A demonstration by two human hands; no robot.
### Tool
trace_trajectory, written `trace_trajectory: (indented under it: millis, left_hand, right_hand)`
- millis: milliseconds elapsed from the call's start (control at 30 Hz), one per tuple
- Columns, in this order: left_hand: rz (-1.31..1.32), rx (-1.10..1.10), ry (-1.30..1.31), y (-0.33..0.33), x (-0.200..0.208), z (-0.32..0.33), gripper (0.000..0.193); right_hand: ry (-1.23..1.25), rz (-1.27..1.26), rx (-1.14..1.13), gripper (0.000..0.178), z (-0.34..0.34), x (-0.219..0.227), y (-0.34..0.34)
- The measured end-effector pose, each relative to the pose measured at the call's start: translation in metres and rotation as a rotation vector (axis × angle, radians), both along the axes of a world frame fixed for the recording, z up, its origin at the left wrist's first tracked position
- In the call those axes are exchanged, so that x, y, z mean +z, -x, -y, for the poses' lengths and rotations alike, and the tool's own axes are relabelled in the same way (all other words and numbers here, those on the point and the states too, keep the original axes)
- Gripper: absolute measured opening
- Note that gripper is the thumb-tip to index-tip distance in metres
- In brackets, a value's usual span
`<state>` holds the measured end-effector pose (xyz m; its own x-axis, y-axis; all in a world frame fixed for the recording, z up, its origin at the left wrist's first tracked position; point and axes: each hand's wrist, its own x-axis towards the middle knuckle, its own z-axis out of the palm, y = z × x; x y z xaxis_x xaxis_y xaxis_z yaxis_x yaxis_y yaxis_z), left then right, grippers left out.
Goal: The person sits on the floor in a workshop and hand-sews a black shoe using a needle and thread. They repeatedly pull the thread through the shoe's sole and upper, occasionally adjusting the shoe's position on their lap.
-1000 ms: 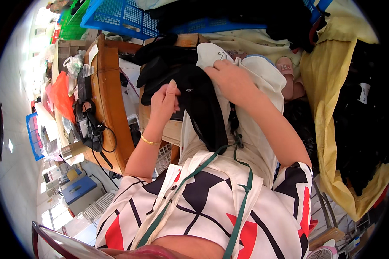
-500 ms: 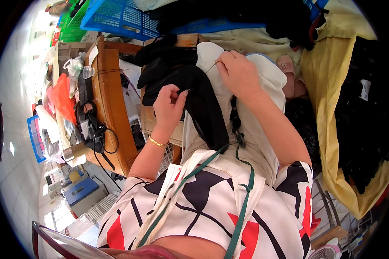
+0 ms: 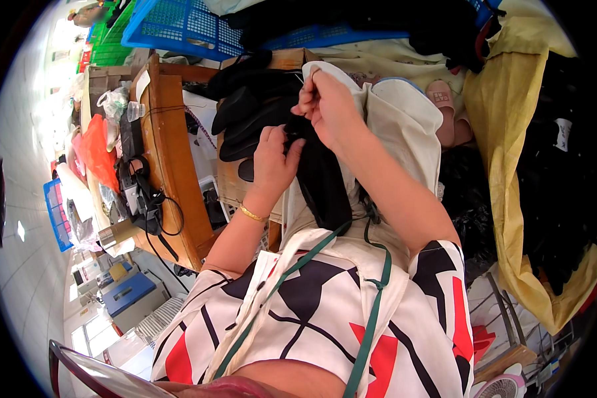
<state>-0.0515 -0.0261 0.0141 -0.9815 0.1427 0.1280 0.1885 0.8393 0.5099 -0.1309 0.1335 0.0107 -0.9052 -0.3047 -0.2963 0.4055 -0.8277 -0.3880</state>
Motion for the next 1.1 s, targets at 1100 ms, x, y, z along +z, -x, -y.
trace_trajectory:
  millis: [1100]
  left_hand:
    - [0.027, -0.449, 0.238, 0.001, 0.017, 0.001, 0.016]
  right_hand:
    - [-0.548, -0.369, -0.049, 0.021, 0.003, 0.087, -0.163]
